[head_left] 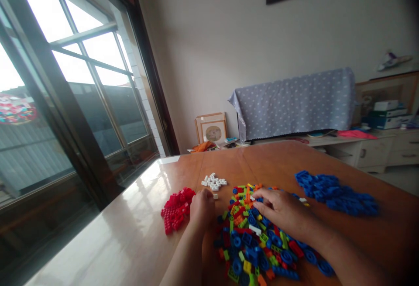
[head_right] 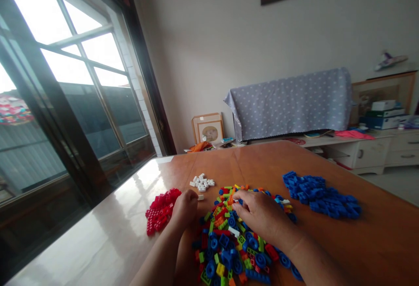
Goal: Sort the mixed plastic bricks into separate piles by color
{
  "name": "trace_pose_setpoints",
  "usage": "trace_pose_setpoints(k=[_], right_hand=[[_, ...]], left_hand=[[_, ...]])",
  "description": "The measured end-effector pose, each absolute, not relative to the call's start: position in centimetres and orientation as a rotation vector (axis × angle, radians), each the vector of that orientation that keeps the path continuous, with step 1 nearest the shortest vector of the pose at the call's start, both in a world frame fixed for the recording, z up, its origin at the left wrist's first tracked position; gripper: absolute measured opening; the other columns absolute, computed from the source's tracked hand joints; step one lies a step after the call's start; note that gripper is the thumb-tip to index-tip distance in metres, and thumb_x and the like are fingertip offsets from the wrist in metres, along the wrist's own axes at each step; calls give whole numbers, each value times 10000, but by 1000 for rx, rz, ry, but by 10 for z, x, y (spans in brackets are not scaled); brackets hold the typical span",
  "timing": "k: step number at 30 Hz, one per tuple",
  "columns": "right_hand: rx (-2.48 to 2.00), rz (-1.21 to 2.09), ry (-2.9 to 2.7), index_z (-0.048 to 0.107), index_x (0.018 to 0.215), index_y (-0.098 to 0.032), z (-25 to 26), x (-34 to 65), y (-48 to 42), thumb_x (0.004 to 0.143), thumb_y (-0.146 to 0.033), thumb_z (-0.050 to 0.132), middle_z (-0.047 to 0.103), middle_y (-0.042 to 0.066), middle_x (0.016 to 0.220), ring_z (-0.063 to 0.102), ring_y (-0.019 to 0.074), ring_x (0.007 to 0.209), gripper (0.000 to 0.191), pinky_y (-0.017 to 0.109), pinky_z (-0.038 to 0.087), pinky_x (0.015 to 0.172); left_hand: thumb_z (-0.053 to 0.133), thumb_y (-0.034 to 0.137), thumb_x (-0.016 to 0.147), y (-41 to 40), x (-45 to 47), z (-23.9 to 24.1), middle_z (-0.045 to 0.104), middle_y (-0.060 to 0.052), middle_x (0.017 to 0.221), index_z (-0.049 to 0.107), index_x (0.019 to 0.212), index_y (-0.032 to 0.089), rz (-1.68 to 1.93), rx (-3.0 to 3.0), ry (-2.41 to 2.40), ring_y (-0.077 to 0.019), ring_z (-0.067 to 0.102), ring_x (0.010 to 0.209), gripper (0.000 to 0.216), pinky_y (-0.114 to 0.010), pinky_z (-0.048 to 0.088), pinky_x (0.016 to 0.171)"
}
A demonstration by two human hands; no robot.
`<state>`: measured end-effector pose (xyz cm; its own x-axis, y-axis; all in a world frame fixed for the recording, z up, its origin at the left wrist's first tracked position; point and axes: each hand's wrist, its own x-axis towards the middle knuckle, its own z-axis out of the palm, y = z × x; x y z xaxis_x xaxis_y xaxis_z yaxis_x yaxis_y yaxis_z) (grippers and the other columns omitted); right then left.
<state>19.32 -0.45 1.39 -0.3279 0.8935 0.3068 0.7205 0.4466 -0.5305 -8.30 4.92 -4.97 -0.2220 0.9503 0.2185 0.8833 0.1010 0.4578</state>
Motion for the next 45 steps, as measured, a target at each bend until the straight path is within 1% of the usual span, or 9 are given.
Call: trace_pose_setpoints(k=[6,12,18,22,25,28,35,40,45], right_hand=[[-1337,439,-2139,710,1020,-278,12,193,-4,888,-398,526,729,12,796,662,201,760,256,260,388,624],[-1311,463,-2133,714,1025,-274,11,193,-3,888,-386,530,735,17,825,668,204,796,255,260,396,644],[-1332,434,-2142,705,988,-271,13,193,-4,901,-378,515,692,-8,708,618,172,659,234,254,327,568],[-1332,440,-2135,701,993,-270,14,194,-4,903,-382,506,688,-9,705,610,167,649,242,252,322,571],[-1336,445,-2143,700,970,-261,13,194,-4,882,-338,513,683,-12,690,598,161,628,220,251,321,574],[-1334,431,-2193,683,843,-239,12,194,-6,841,-270,522,652,-16,656,566,147,605,164,246,296,556],[-1344,511,-2404,688,793,-239,9,192,-15,759,-218,583,680,-22,728,572,138,667,112,240,261,564],[-1429,421,-2458,689,836,-259,2,186,-15,726,-338,688,719,-10,826,618,187,782,136,262,254,606],[-1461,382,-2432,678,766,-244,-1,184,-12,769,-299,647,716,-3,787,619,182,769,64,269,263,616]], left_hand=[[486,298,877,45,-77,-46,691,-41,1087,752,1017,318,657,1986,2159,-249,588,1039,301,-313,447,856],[482,335,858,41,-71,-40,661,-19,1173,732,1051,387,561,2033,2190,-306,525,1108,320,-418,416,903],[461,577,866,41,-71,-42,581,7,1374,669,1180,402,557,2044,2133,-359,424,1260,414,-513,351,989],[430,632,869,41,-70,-45,513,10,1458,642,1217,394,525,2048,2117,-380,349,1340,472,-550,314,1017],[447,605,872,40,-67,-43,558,-25,1400,643,1205,367,594,2052,2160,-363,394,1302,454,-533,314,1013],[499,532,863,39,-64,-39,616,-47,1304,664,1162,329,678,2057,2168,-340,460,1222,397,-478,343,980],[541,203,788,33,-55,-30,710,-21,941,706,906,244,842,2220,1832,-214,564,932,207,-294,408,798],[534,160,780,26,-47,-27,701,-14,892,695,856,227,927,2296,1661,-192,568,915,190,-276,412,796],[522,148,779,23,-43,-26,696,-18,895,686,840,211,982,2301,1554,-181,571,890,186,-273,424,796]])
